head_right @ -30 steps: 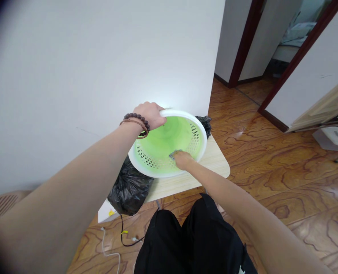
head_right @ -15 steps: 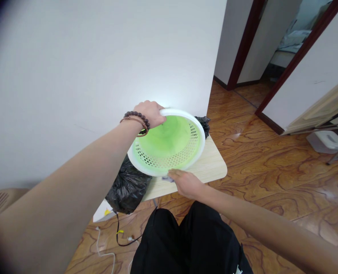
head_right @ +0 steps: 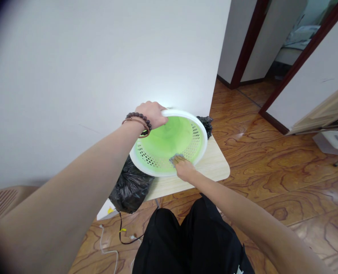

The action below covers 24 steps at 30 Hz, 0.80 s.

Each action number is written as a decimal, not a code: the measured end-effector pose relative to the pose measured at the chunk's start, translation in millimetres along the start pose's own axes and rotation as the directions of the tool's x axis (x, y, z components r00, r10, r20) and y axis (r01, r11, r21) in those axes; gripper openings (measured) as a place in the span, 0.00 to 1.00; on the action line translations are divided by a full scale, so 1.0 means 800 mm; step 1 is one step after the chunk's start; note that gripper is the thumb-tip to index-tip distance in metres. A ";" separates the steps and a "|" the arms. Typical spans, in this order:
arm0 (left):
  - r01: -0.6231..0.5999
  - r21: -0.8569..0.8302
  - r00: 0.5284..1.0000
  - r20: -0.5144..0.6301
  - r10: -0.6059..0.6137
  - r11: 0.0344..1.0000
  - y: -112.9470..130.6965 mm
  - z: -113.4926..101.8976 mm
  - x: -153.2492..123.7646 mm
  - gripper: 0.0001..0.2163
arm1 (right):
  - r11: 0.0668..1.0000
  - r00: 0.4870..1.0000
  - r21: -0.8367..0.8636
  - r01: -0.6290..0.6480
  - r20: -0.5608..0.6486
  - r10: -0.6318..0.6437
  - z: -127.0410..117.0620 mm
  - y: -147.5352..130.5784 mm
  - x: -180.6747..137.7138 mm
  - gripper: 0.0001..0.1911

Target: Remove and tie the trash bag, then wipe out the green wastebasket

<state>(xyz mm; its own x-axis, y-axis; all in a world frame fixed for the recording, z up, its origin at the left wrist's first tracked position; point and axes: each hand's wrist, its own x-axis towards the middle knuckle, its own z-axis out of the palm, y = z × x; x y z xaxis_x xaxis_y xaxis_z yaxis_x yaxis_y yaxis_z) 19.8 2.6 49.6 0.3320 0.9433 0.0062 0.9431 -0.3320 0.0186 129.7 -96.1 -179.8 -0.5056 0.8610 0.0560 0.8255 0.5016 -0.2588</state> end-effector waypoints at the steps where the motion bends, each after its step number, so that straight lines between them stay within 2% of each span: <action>1: -0.003 -0.004 1.000 -0.001 0.003 1.000 0.000 0.000 0.000 0.22 | 1.000 1.000 0.026 0.007 -0.016 -0.006 0.002 -0.010 -0.015 0.29; 6: 0.009 0.019 1.000 -0.010 -0.009 1.000 0.001 0.000 0.001 0.22 | 0.972 0.992 0.198 0.129 -0.028 -0.126 -0.008 -0.050 -0.075 0.30; 9: -0.006 0.017 1.000 -0.003 0.007 1.000 0.000 0.000 0.001 0.21 | 0.944 0.989 0.296 0.144 -0.061 -0.132 -0.025 -0.053 -0.079 0.30; 12: -0.023 0.024 1.000 -0.008 0.024 0.999 -0.002 0.001 0.001 0.20 | 0.939 0.987 0.339 0.060 -0.158 -0.006 -0.038 -0.031 -0.048 0.30; 14: -0.025 0.038 1.000 -0.014 0.025 0.999 -0.003 0.001 0.001 0.20 | 0.949 0.981 0.313 -0.030 -0.171 0.087 -0.039 -0.007 -0.015 0.30; 18: -0.011 0.055 1.000 -0.003 0.011 0.998 -0.003 0.003 0.001 0.21 | 0.973 0.978 0.115 -0.198 -0.037 0.204 -0.016 0.024 0.044 0.28; 21: -0.019 0.048 1.000 -0.009 0.019 0.999 0.000 0.003 0.001 0.19 | 0.972 0.974 0.056 -0.227 -0.001 0.228 0.010 0.007 0.065 0.27; 24: -0.022 0.031 1.000 -0.018 0.023 0.999 0.002 0.004 0.002 0.18 | 0.955 0.963 0.146 -0.258 -0.047 0.267 0.025 -0.035 0.056 0.28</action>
<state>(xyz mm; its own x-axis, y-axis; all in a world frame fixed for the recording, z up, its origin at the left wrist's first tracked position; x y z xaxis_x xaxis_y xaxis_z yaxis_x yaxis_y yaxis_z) 21.5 3.3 46.8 0.3527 0.9354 0.0248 0.9357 -0.3525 -0.0127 78.6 -73.3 -188.9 -0.2547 0.9666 0.0301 0.8823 0.2450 -0.4020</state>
